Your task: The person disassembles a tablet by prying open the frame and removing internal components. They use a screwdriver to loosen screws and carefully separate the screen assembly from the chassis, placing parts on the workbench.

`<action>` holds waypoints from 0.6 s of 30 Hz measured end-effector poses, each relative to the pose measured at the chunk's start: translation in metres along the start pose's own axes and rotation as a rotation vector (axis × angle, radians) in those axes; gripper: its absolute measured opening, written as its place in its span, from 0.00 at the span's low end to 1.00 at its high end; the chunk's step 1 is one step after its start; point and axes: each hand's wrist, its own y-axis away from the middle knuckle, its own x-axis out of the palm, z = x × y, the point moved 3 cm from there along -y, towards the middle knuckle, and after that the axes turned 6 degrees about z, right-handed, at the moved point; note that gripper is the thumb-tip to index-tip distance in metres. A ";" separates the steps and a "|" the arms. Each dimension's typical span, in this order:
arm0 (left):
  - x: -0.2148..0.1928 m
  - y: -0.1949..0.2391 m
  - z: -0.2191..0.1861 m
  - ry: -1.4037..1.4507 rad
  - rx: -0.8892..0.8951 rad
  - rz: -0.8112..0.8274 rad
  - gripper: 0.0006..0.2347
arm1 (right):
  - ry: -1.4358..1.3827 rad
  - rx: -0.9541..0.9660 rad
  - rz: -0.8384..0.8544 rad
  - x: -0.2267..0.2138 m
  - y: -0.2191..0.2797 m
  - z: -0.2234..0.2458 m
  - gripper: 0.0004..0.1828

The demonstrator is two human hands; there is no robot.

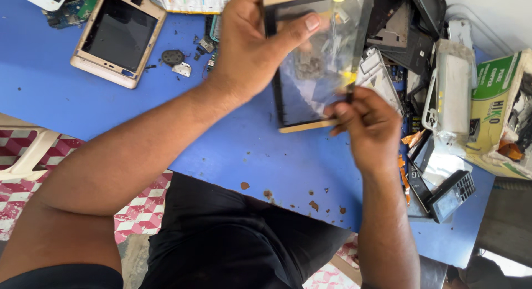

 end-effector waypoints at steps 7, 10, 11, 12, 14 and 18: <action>-0.006 -0.007 -0.007 -0.630 0.077 0.284 0.15 | 0.270 -0.397 -0.271 -0.049 0.005 0.002 0.11; -0.003 0.000 -0.005 -0.727 0.302 0.293 0.14 | 0.416 -0.453 -0.262 -0.046 0.004 0.004 0.11; -0.004 0.000 -0.004 -0.732 0.322 0.283 0.12 | 0.445 -0.449 -0.255 -0.044 0.003 0.004 0.11; -0.003 0.000 -0.002 -0.728 0.341 0.277 0.11 | 0.475 -0.443 -0.249 -0.043 0.004 0.004 0.11; -0.005 -0.003 0.003 -0.681 0.171 0.257 0.08 | 0.403 -0.412 -0.217 -0.044 0.003 0.005 0.14; -0.002 -0.005 -0.001 -0.655 0.242 0.266 0.07 | 0.174 -0.368 -0.189 -0.048 0.000 0.008 0.08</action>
